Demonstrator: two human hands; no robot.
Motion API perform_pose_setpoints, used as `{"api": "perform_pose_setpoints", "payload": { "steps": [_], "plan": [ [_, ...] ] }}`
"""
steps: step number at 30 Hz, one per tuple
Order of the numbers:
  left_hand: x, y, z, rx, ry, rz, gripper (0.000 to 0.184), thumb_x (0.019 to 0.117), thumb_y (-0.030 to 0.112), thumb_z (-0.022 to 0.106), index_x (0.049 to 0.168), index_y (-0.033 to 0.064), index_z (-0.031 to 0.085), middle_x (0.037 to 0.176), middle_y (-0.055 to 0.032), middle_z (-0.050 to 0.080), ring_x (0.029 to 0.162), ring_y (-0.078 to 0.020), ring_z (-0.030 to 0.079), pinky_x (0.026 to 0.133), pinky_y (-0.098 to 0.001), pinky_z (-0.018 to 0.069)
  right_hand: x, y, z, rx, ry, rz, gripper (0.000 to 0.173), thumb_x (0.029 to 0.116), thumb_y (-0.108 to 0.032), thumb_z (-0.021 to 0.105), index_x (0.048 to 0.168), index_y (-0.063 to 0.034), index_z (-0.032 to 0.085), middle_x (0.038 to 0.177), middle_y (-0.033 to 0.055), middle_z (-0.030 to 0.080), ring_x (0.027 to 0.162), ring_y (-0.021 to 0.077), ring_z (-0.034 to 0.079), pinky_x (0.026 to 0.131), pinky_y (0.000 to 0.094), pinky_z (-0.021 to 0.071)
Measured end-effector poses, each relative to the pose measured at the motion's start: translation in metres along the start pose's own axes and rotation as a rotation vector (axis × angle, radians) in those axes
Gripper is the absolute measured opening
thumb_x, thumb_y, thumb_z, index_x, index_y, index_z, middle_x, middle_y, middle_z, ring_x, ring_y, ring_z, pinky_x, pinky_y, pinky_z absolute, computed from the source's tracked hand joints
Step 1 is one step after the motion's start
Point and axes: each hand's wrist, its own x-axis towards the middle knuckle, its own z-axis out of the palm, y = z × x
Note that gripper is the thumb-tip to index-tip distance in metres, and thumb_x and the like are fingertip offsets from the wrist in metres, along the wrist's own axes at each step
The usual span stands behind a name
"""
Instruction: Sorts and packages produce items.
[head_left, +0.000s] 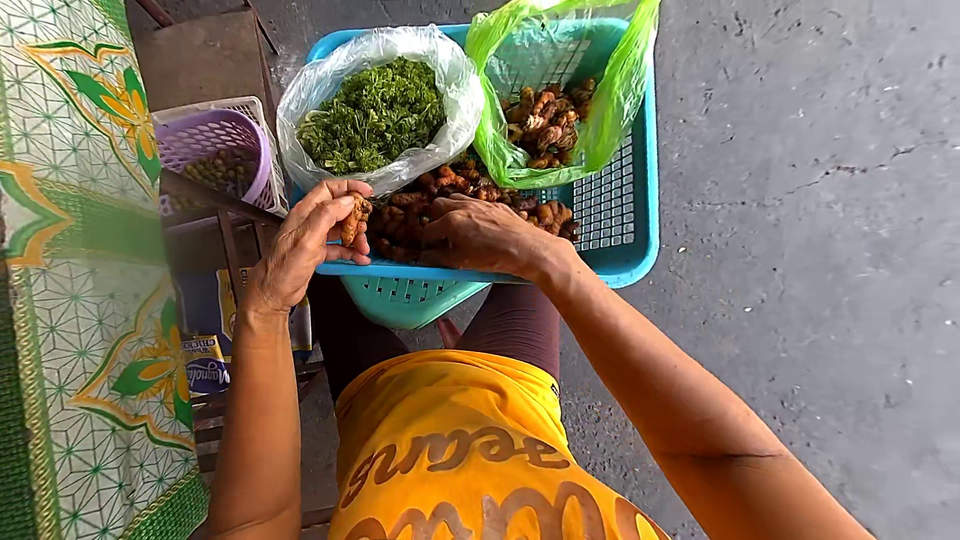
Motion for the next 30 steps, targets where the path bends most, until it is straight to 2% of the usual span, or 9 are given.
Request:
{"api": "perform_pose_setpoints", "payload": {
  "steps": [2, 4, 7, 10, 14, 17, 22, 26, 30],
  "plan": [
    [0.004, -0.003, 0.004, 0.030, 0.018, 0.029, 0.018, 0.1079, 0.025, 0.046, 0.120, 0.0124, 0.051, 0.088, 0.0025, 0.058, 0.069, -0.0075, 0.065, 0.065, -0.0267, 0.0629, -0.011, 0.011, 0.000, 0.044, 0.064, -0.053, 0.015, 0.0933, -0.022, 0.069, 0.089, -0.0097, 0.077, 0.101, 0.0130, 0.065, 0.105, 0.0331, 0.061, 0.083, 0.0517, 0.0507],
    [0.010, -0.009, 0.007, 0.274, 0.093, 0.069, 0.019, 0.1031, 0.025, 0.061, 0.109, 0.0078, 0.054, 0.078, 0.0006, 0.060, 0.060, -0.0066, 0.063, 0.060, -0.0246, 0.0593, -0.028, 0.022, -0.005, 0.096, 0.130, -0.063, 0.007, 0.0896, -0.011, 0.071, 0.087, -0.0085, 0.077, 0.106, 0.0131, 0.066, 0.105, 0.0309, 0.063, 0.085, 0.0503, 0.0531],
    [0.017, -0.009, 0.012, 0.790, 0.058, 0.067, 0.032, 0.0989, 0.035, 0.069, 0.105, 0.0038, 0.066, 0.080, -0.0096, 0.063, 0.071, -0.0223, 0.060, 0.068, -0.0440, 0.0492, -0.055, 0.036, -0.012, 0.132, 0.232, -0.030, 0.005, 0.0883, -0.004, 0.072, 0.087, -0.0062, 0.075, 0.103, 0.0133, 0.069, 0.097, 0.0283, 0.067, 0.083, 0.0485, 0.0557],
    [0.027, -0.004, 0.025, 1.075, -0.071, -0.020, 0.034, 0.0995, 0.034, 0.068, 0.125, 0.0124, 0.069, 0.095, -0.0171, 0.072, 0.091, -0.0391, 0.069, 0.079, -0.0625, 0.0501, -0.079, 0.037, -0.015, 0.115, 0.316, 0.014, 0.007, 0.0866, 0.000, 0.073, 0.090, -0.0058, 0.076, 0.099, 0.0133, 0.071, 0.086, 0.0267, 0.069, 0.076, 0.0451, 0.0577],
    [0.041, -0.003, 0.043, 1.198, -0.207, 0.071, 0.042, 0.0996, 0.018, 0.066, 0.141, 0.0238, 0.064, 0.113, -0.0193, 0.071, 0.101, -0.0422, 0.069, 0.082, -0.0622, 0.0514, -0.090, 0.037, -0.019, 0.093, 0.332, 0.143, 0.017, 0.0859, 0.009, 0.069, 0.098, -0.0019, 0.075, 0.095, 0.0169, 0.070, 0.081, 0.0316, 0.068, 0.074, 0.0495, 0.0566],
    [0.051, -0.005, 0.052, 1.303, -0.297, 0.196, 0.039, 0.0990, 0.013, 0.064, 0.136, 0.0244, 0.068, 0.111, -0.0197, 0.069, 0.094, -0.0406, 0.069, 0.077, -0.0573, 0.0527, -0.094, 0.041, -0.018, 0.114, 0.315, 0.187, 0.018, 0.0879, 0.007, 0.068, 0.102, -0.0026, 0.074, 0.097, 0.0167, 0.071, 0.084, 0.0324, 0.069, 0.076, 0.0517, 0.0566],
    [0.061, 0.005, 0.062, 1.548, -0.403, 0.113, 0.030, 0.0995, 0.019, 0.065, 0.129, 0.0203, 0.069, 0.111, -0.0213, 0.068, 0.092, -0.0431, 0.067, 0.075, -0.0576, 0.0496, -0.101, 0.043, -0.014, 0.112, 0.407, 0.199, 0.019, 0.0894, 0.005, 0.065, 0.103, -0.0044, 0.076, 0.097, 0.0158, 0.071, 0.082, 0.0317, 0.068, 0.074, 0.0516, 0.0544],
    [0.054, 0.010, 0.065, 1.652, -0.334, 0.050, 0.027, 0.0983, 0.023, 0.067, 0.119, 0.0071, 0.069, 0.097, -0.0231, 0.068, 0.086, -0.0442, 0.067, 0.071, -0.0570, 0.0494, -0.115, 0.045, -0.006, -0.032, 0.575, 0.158, 0.020, 0.0876, -0.007, 0.064, 0.105, -0.0095, 0.075, 0.109, 0.0159, 0.065, 0.105, 0.0384, 0.059, 0.083, 0.0546, 0.0488],
    [0.046, 0.012, 0.059, 1.637, -0.224, -0.007, 0.021, 0.0990, 0.024, 0.067, 0.112, 0.0088, 0.071, 0.090, -0.0211, 0.070, 0.085, -0.0437, 0.069, 0.069, -0.0573, 0.0494, -0.106, 0.028, -0.007, -0.005, 0.527, 0.156, 0.011, 0.0890, -0.014, 0.070, 0.097, -0.0115, 0.076, 0.096, 0.0105, 0.068, 0.087, 0.0312, 0.067, 0.069, 0.0525, 0.0535]
  ]
}}
